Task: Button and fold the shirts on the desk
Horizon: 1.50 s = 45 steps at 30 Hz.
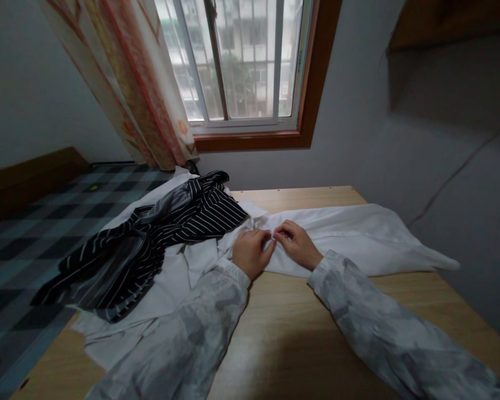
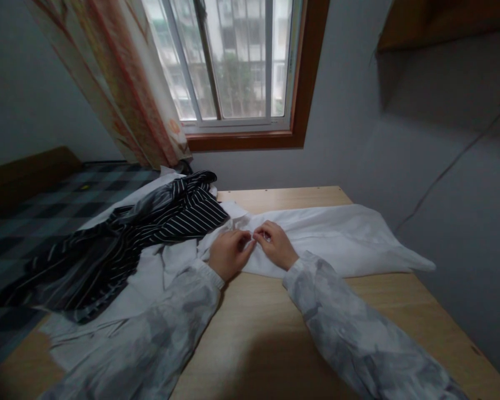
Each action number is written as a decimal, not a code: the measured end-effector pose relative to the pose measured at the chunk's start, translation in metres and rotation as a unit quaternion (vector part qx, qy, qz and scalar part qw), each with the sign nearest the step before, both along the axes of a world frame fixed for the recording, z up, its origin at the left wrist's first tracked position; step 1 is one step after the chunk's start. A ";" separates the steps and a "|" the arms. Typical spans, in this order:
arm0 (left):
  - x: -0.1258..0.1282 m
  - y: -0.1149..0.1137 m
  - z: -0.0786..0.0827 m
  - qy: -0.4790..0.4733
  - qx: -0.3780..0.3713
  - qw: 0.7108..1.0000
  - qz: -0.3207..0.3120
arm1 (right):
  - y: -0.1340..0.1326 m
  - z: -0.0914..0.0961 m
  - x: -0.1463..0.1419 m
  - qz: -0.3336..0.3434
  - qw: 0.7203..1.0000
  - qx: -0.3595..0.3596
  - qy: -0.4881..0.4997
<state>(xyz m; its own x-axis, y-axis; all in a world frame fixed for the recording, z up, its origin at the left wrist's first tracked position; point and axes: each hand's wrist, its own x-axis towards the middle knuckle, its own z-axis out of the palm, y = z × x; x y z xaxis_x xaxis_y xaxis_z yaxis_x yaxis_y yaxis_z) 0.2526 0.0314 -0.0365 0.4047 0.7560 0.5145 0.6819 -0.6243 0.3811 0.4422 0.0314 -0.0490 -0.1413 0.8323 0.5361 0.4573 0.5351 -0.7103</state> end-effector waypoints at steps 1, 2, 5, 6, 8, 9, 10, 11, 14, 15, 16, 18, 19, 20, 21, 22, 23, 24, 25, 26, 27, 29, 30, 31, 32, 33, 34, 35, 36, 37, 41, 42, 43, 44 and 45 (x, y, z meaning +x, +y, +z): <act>0.001 0.001 -0.001 -0.002 -0.007 1.000 0.009 | 0.000 0.000 0.000 0.003 1.000 0.000 0.001; 0.001 0.001 -0.002 -0.007 -0.016 1.000 0.019 | 0.000 0.000 -0.001 0.006 1.000 0.000 0.003; 0.003 0.003 -0.002 -0.038 -0.059 0.997 0.045 | -0.002 0.002 -0.002 0.009 1.000 -0.003 0.009; 0.003 0.003 -0.001 -0.050 -0.072 0.995 0.047 | -0.002 0.003 -0.002 0.005 1.000 -0.003 0.012; 0.002 0.004 0.001 -0.072 -0.090 0.993 0.034 | -0.002 0.003 -0.002 -0.006 1.000 -0.001 0.020; 0.002 0.004 0.002 -0.082 -0.094 0.992 0.023 | -0.002 0.004 -0.001 -0.011 1.000 0.001 0.025; 0.002 0.005 0.003 -0.090 -0.096 0.991 0.011 | -0.002 0.004 -0.001 -0.016 0.999 0.002 0.029; 0.001 0.005 0.003 -0.097 -0.097 0.991 0.001 | -0.001 0.003 -0.001 -0.021 0.999 0.002 0.032; 0.000 0.005 0.004 -0.107 -0.106 0.988 -0.018 | 0.000 0.002 0.000 -0.028 0.999 -0.002 0.032; 0.000 0.005 0.004 -0.109 -0.110 0.988 -0.021 | 0.000 0.002 0.000 -0.028 0.999 -0.004 0.030; 0.000 0.006 0.003 -0.111 -0.113 0.987 -0.023 | 0.001 0.001 0.000 -0.028 0.999 -0.005 0.029; -0.001 0.007 0.002 -0.109 -0.113 0.987 -0.030 | 0.001 0.000 -0.001 -0.029 0.999 -0.005 0.023; -0.002 0.007 0.002 -0.106 -0.111 0.988 -0.036 | 0.000 0.000 -0.001 -0.034 0.999 -0.001 0.015; -0.002 0.008 0.002 -0.101 -0.107 0.988 -0.041 | 0.000 -0.001 -0.002 -0.045 0.999 0.005 0.003; -0.002 0.009 0.002 -0.096 -0.103 0.989 -0.047 | 0.000 -0.001 -0.002 -0.059 0.998 0.013 -0.012; -0.002 0.009 0.002 -0.090 -0.099 0.990 -0.051 | 0.000 -0.002 -0.002 -0.074 0.997 0.021 -0.029; -0.003 0.010 0.002 -0.086 -0.096 0.990 -0.054 | 0.000 -0.003 -0.002 -0.089 0.995 0.027 -0.046; -0.003 0.010 0.003 -0.083 -0.096 0.990 -0.054 | 0.000 -0.004 -0.002 -0.102 0.992 0.032 -0.061; -0.002 0.009 0.003 -0.081 -0.096 0.991 -0.054 | 0.001 -0.006 -0.001 -0.111 0.990 0.034 -0.074; -0.002 0.009 0.003 -0.079 -0.097 0.991 -0.054 | 0.002 -0.008 -0.001 -0.118 0.989 0.033 -0.084; -0.002 0.009 0.003 -0.077 -0.099 0.990 -0.057 | 0.004 -0.010 -0.001 -0.122 0.988 0.031 -0.092; -0.001 0.008 0.002 -0.075 -0.099 0.990 -0.068 | 0.007 -0.014 0.000 -0.126 0.987 0.023 -0.101; -0.001 0.007 0.001 -0.077 -0.098 0.989 -0.074 | 0.008 -0.016 0.001 -0.125 0.987 0.019 -0.099; 0.000 0.007 0.001 -0.083 -0.095 0.989 -0.077 | 0.009 -0.017 0.002 -0.123 0.988 0.018 -0.090; 0.000 0.007 0.001 -0.094 -0.093 0.988 -0.074 | 0.010 -0.017 0.003 -0.123 0.989 0.019 -0.075; 0.000 0.007 0.001 -0.106 -0.093 0.988 -0.068 | 0.011 -0.016 0.004 -0.124 0.990 0.024 -0.056; 0.000 0.007 0.001 -0.117 -0.094 0.987 -0.060 | 0.011 -0.014 0.006 -0.129 0.991 0.031 -0.034; 0.000 0.007 0.001 -0.124 -0.095 0.986 -0.051 | 0.012 -0.012 0.009 -0.136 0.990 0.039 -0.013; 0.000 0.007 0.002 -0.127 -0.097 0.986 -0.043 | 0.012 -0.009 0.013 -0.142 0.989 0.048 0.004; 0.001 0.006 0.003 -0.126 -0.098 0.987 -0.035 | 0.011 -0.005 0.019 -0.141 0.988 0.056 0.010; 0.001 0.005 0.004 -0.116 -0.099 0.988 -0.020 | 0.004 0.007 0.049 -0.064 0.992 0.069 -0.083; 0.000 0.005 0.003 -0.116 -0.099 0.988 -0.020 | 0.001 0.009 0.056 -0.035 0.989 0.072 -0.125; 0.000 0.005 0.003 -0.115 -0.100 0.988 -0.020 | -0.002 0.010 0.062 -0.013 0.983 0.077 -0.164; 0.000 0.005 0.002 -0.115 -0.100 0.988 -0.020 | -0.006 0.011 0.068 0.001 0.977 0.083 -0.195; 0.000 0.005 0.002 -0.114 -0.100 0.988 -0.020 | -0.008 0.011 0.072 0.002 0.972 0.091 -0.216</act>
